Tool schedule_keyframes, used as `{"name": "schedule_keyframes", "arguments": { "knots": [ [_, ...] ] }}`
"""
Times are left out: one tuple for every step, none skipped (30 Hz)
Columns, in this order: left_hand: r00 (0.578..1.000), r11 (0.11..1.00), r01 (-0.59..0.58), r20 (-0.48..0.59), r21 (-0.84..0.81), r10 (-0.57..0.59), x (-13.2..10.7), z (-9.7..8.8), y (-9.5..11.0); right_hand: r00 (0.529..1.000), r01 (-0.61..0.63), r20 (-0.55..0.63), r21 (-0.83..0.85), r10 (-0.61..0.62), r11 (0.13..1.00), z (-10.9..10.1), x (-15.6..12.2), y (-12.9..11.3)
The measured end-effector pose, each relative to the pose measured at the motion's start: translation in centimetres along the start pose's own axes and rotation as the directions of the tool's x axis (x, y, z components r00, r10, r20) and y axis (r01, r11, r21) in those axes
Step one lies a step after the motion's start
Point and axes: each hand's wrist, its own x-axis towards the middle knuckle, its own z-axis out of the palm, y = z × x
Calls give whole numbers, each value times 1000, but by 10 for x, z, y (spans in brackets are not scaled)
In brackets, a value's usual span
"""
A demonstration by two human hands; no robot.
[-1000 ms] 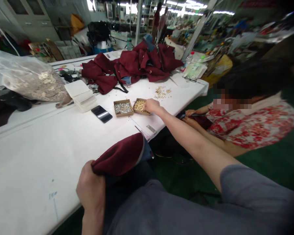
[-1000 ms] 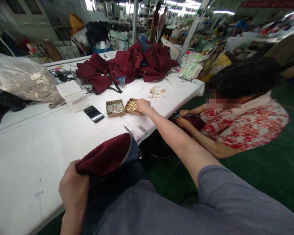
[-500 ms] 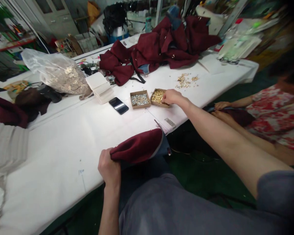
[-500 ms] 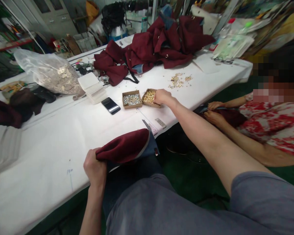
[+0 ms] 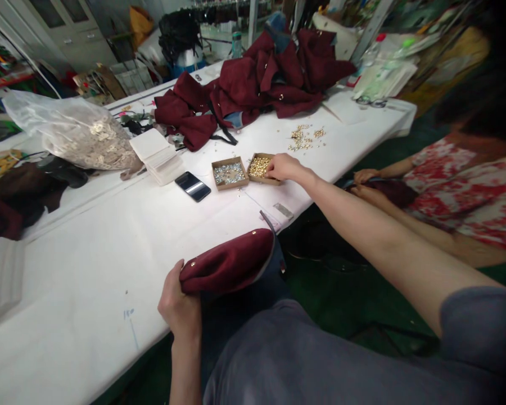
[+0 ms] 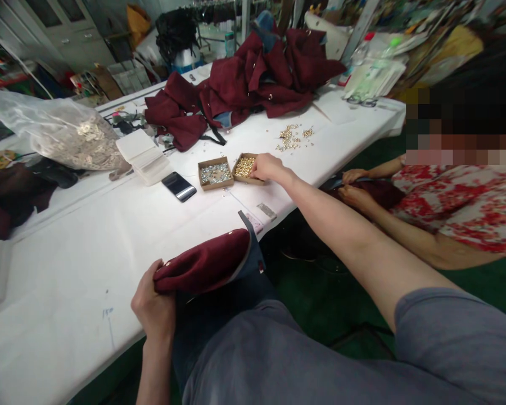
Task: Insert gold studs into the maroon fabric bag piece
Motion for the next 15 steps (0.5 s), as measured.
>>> {"name": "schedule_keyframes", "arguments": {
  "knots": [
    [999,999,33,22,-30,-32,2,-1,0,1000,-2,-21,4,2,1000,0,-2,0],
    [997,996,64,47,-60,-61,3,-1,1,999,-6,-43,5,6,1000,-1,-4,-1],
    [994,993,89,70,-80,-84,5,-2,2,997,-10,-73,3,10,1000,-3,-7,-2],
    [992,991,105,85,-86,-98,6,-1,3,993,-9,-115,5,10,1000,-6,-11,-6],
    [991,991,108,87,-78,-101,6,-1,4,986,4,-164,20,-1,1000,-9,-16,-11],
    [992,993,98,82,-61,-93,6,0,4,978,42,-208,54,-30,998,-13,-23,-19],
    [994,996,80,72,-38,-77,5,2,3,969,111,-232,114,-83,987,-17,-32,-30],
    [996,998,60,61,-15,-59,3,4,2,961,205,-226,200,-158,958,-21,-42,-44],
    [998,999,39,49,6,-39,1,6,0,948,304,-191,308,-254,901,-24,-54,-61],
    [999,1000,15,37,23,-16,-1,8,-2,921,385,-130,428,-366,818,-25,-66,-81],
    [1000,999,-12,22,38,11,-3,10,-4,878,429,-60,538,-474,726,-25,-78,-102],
    [999,998,-41,8,51,41,-4,12,-7,827,446,-8,618,-562,648,-22,-90,-123],
    [997,996,-72,-4,59,72,-6,13,-9,766,456,39,671,-642,585,-18,-102,-145],
    [995,993,-102,-14,65,103,-7,15,-11,703,454,82,713,-707,534,-12,-112,-165],
    [991,989,-128,-23,69,130,-8,16,-13,644,445,126,741,-755,503,-6,-121,-184]
  ]
}}
